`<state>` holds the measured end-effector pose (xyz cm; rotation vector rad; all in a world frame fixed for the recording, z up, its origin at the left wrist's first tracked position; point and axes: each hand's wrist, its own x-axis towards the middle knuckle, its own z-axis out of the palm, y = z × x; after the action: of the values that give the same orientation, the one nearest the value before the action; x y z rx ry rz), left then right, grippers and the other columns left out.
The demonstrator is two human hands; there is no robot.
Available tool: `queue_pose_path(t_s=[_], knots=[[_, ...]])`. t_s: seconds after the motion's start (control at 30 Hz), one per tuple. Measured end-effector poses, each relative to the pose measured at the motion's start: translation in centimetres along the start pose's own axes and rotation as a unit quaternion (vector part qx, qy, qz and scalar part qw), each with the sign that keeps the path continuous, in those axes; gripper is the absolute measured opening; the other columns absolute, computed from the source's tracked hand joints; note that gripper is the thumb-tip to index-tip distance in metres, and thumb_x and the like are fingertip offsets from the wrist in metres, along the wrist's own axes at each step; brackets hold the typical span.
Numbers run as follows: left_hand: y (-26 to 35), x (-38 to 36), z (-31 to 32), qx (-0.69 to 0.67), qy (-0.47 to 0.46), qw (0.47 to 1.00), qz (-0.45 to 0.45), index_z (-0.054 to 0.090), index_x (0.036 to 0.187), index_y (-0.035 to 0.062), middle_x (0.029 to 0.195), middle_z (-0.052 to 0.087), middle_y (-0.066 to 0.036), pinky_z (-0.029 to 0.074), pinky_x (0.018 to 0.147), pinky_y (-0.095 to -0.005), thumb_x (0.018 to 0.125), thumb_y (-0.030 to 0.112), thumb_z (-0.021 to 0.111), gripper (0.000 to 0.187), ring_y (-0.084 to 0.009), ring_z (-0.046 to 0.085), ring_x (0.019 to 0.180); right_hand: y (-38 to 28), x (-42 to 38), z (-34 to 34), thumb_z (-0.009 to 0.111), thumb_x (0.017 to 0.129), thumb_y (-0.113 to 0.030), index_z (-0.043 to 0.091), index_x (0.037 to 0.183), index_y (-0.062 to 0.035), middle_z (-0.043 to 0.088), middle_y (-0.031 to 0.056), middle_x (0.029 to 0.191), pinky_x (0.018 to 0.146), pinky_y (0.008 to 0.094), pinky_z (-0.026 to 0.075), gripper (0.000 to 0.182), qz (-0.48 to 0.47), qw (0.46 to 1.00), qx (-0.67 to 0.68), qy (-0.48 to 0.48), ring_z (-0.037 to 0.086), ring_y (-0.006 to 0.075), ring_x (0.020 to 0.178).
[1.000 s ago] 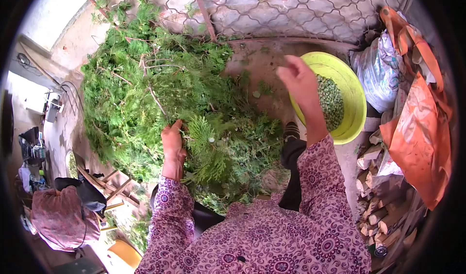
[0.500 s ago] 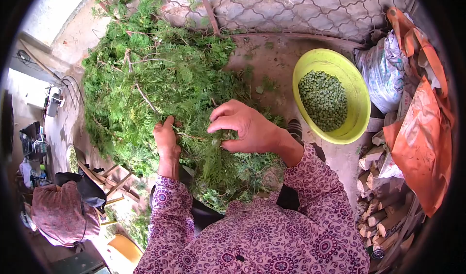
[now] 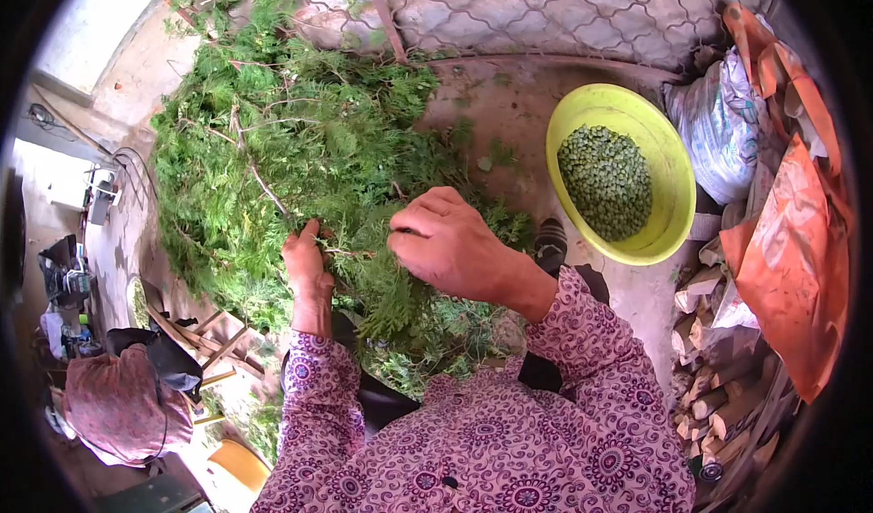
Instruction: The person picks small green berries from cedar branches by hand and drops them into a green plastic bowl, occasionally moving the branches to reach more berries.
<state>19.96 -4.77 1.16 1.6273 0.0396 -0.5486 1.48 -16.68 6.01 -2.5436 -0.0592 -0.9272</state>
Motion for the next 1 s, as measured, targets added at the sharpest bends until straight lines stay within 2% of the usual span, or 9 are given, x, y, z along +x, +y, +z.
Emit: queue_pose_path(t_s=[0.33,0.53,0.63,0.67,0.7,0.73,0.8,0.97,1.0], knots=[[-0.9,-0.4,0.8,0.004,-0.02,1.0,0.023,0.044,0.066,0.0051,0.051,0.044,-0.001,0.03,0.03,-0.0237,0.077,0.015,0.056,0.02,-0.0097,0.036,0.034,1.2,-0.2,0.1,0.061,0.054,-0.008,0.053,0.068,-0.0054,0.054,0.0068,0.077,0.076,0.0368,0.034,0.016,0.135,0.978,-0.145,0.065,0.053,0.0217,0.075],[-0.5,-0.5,-0.5,-0.031,-0.023,0.999,0.03,0.05,0.062,0.0049,0.044,0.04,0.003,0.02,0.031,-0.0232,0.077,0.014,0.055,0.018,-0.0065,0.032,0.033,4.9,-1.8,-0.8,0.059,0.056,-0.008,0.055,0.067,-0.0035,0.056,0.0087,0.077,0.071,0.0385,0.037,0.013,0.246,0.917,-0.304,-0.083,0.054,0.0239,0.07],[-0.4,-0.1,-1.2,-0.033,0.0,0.998,0.046,0.054,0.053,0.0048,0.036,0.033,0.004,0.014,0.032,-0.024,0.078,0.013,0.053,0.026,-0.0062,0.025,0.03,6.5,-2.4,-2.0,0.057,0.063,-0.005,0.055,0.072,-0.0022,0.057,0.0086,0.079,0.058,0.0341,0.044,0.01,0.393,0.915,-0.092,0.002,0.056,0.0201,0.063],[-0.3,-0.1,-1.4,-0.011,0.0,0.999,0.03,0.055,0.054,0.0048,0.036,0.033,0.004,0.013,0.032,-0.0241,0.078,0.014,0.053,0.026,-0.0062,0.024,0.03,6.2,-2.2,-2.1,0.055,0.067,-0.004,0.054,0.076,-0.0024,0.058,0.008,0.08,0.052,0.0301,0.044,0.01,0.473,0.856,0.204,0.043,0.056,0.0172,0.062],[0.0,-0.1,-1.5,0.011,-0.002,1.0,0.016,0.055,0.055,0.0047,0.037,0.034,0.004,0.013,0.032,-0.0242,0.078,0.015,0.053,0.025,-0.0062,0.024,0.029,5.7,-1.8,-2.1,0.053,0.07,-0.004,0.054,0.081,-0.0027,0.058,0.0073,0.08,0.047,0.026,0.045,0.011,0.506,0.713,0.479,0.081,0.056,0.0143,0.06],[-0.3,0.3,-1.7,-0.009,-0.008,0.999,0.03,0.055,0.055,0.0044,0.037,0.033,0.003,0.014,0.032,-0.024,0.077,0.016,0.054,0.025,-0.0061,0.026,0.031,5.3,-1.5,-2.0,0.053,0.07,-0.004,0.054,0.081,-0.0027,0.058,0.0073,0.08,0.047,0.026,0.045,0.011,0.505,0.713,0.479,0.08,0.056,0.0143,0.06],[0.4,-0.2,-1.5,-0.01,0.01,1.0,0.022,0.055,0.055,0.0043,0.037,0.033,0.003,0.014,0.031,-0.0238,0.077,0.016,0.054,0.025,-0.0064,0.026,0.031,4.6,-1.0,-1.7,0.053,0.074,-0.005,0.052,0.088,-0.0028,0.057,0.0057,0.079,0.05,0.0209,0.046,0.014,0.447,0.624,0.639,0.046,0.056,0.01,0.063],[1.4,-0.5,-1.9,0.049,0.048,0.998,-0.012,0.054,0.054,0.0041,0.038,0.034,0.002,0.015,0.031,-0.0232,0.075,0.017,0.054,0.025,-0.0074,0.026,0.031,3.7,-1.2,-0.7,0.054,0.077,-0.01,0.053,0.089,-0.003,0.057,0.004,0.08,0.048,0.0196,0.042,0.014,0.411,0.633,0.653,-0.063,0.053,0.008,0.061],[1.4,-0.4,-2.1,0.046,0.011,0.998,0.051,0.055,0.054,0.0044,0.038,0.034,0.002,0.016,0.031,-0.0232,0.075,0.016,0.054,0.025,-0.0076,0.027,0.03,3.1,-1.0,-0.6,0.053,0.078,-0.009,0.052,0.089,-0.0031,0.057,0.0048,0.08,0.046,0.0192,0.039,0.012,0.42,0.642,0.635,-0.093,0.051,0.0083,0.058]])
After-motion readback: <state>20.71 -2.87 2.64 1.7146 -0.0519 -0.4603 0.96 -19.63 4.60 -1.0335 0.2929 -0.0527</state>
